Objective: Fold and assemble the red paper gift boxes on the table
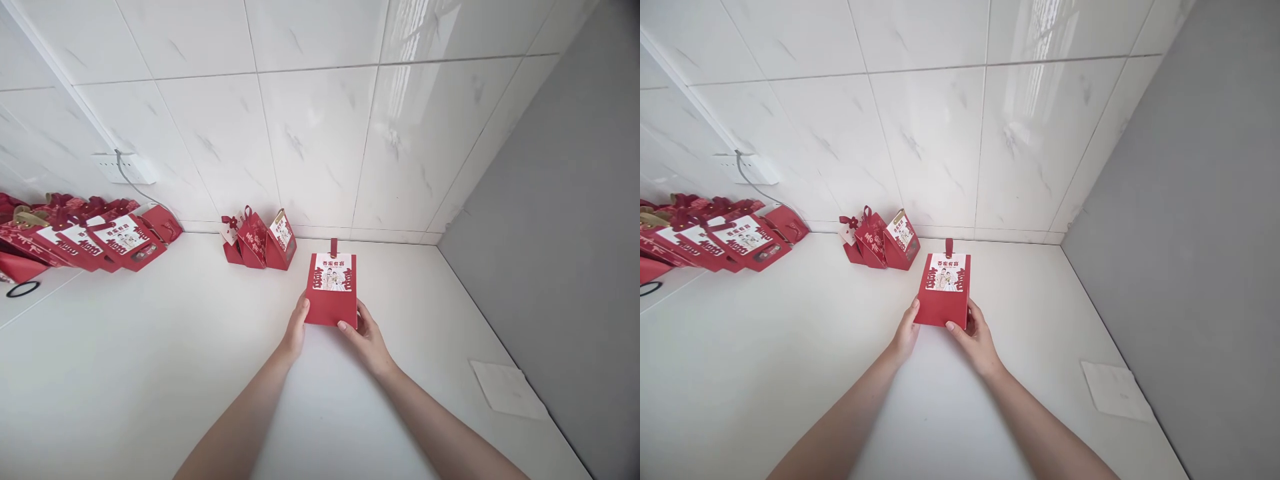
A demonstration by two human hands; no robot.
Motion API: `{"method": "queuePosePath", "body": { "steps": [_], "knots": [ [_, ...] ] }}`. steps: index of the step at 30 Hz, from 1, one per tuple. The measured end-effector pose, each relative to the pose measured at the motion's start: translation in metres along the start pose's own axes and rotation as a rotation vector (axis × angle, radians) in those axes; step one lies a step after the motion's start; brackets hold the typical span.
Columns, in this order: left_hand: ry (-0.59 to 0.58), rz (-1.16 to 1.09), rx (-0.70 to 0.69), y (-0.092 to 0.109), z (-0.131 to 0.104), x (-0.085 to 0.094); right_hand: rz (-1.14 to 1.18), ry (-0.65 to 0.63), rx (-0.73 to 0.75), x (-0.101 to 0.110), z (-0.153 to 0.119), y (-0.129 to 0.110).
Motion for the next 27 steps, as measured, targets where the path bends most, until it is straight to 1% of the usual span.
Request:
{"method": "queuePosePath", "body": {
  "steps": [3,5,7,9,10,11,12,13,14,15,16,17,19,21,24,26,27],
  "knots": [
    [0.028,-0.006,-0.005,0.002,0.001,0.001,-0.006,-0.009,-0.004,0.001,0.001,-0.001],
    [0.06,0.026,-0.039,0.001,0.003,0.002,-0.007,-0.028,-0.007,0.001,0.0,0.0],
    [0.149,0.101,-0.119,-0.002,0.004,0.005,-0.023,-0.024,0.019,0.001,-0.002,0.001],
    [0.259,0.232,-0.235,-0.005,0.005,0.008,-0.103,0.05,0.111,0.003,-0.005,0.001],
    [0.282,0.303,-0.286,-0.006,0.004,0.009,-0.173,0.111,0.181,0.004,-0.007,0.001],
    [0.262,0.36,-0.322,-0.007,0.003,0.009,-0.251,0.169,0.258,0.006,-0.009,0.0],
    [0.199,0.393,-0.342,-0.009,0.002,0.007,-0.326,0.205,0.337,0.007,-0.011,-0.001],
    [0.108,0.397,-0.351,-0.01,0.001,0.006,-0.389,0.208,0.408,0.007,-0.013,-0.002],
    [0.011,0.378,-0.347,-0.01,0.0,0.004,-0.435,0.178,0.465,0.007,-0.014,-0.004],
    [-0.069,0.352,-0.331,-0.011,-0.002,0.003,-0.465,0.119,0.506,0.005,-0.016,-0.005],
    [-0.121,0.335,-0.309,-0.011,-0.003,0.003,-0.479,0.048,0.529,0.004,-0.018,-0.006],
    [-0.144,0.33,-0.285,-0.012,-0.003,0.004,-0.481,-0.015,0.539,0.003,-0.019,-0.007],
    [-0.136,0.333,-0.241,-0.013,-0.003,0.006,-0.456,-0.08,0.53,0.0,-0.022,-0.008],
    [-0.113,0.277,-0.192,-0.014,-0.001,0.009,-0.381,-0.074,0.482,-0.001,-0.023,-0.007],
    [-0.036,0.086,-0.075,-0.012,0.003,0.01,-0.268,0.027,0.353,0.002,-0.018,-0.002],
    [0.018,-0.064,0.002,-0.006,0.004,0.008,-0.237,0.097,0.228,0.006,-0.012,0.002],
    [0.016,-0.13,0.045,-0.002,0.004,0.005,-0.224,0.107,0.155,0.008,-0.009,0.003]
  ]
}}
Point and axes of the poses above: each hand's wrist, its own z-axis towards the middle knuckle, its own x-axis out of the back of the hand, y = z × x, the point moved 2 cm from there along z, towards the middle knuckle, and after that the axes turned 14 degrees about y, right-handed, at the moved point
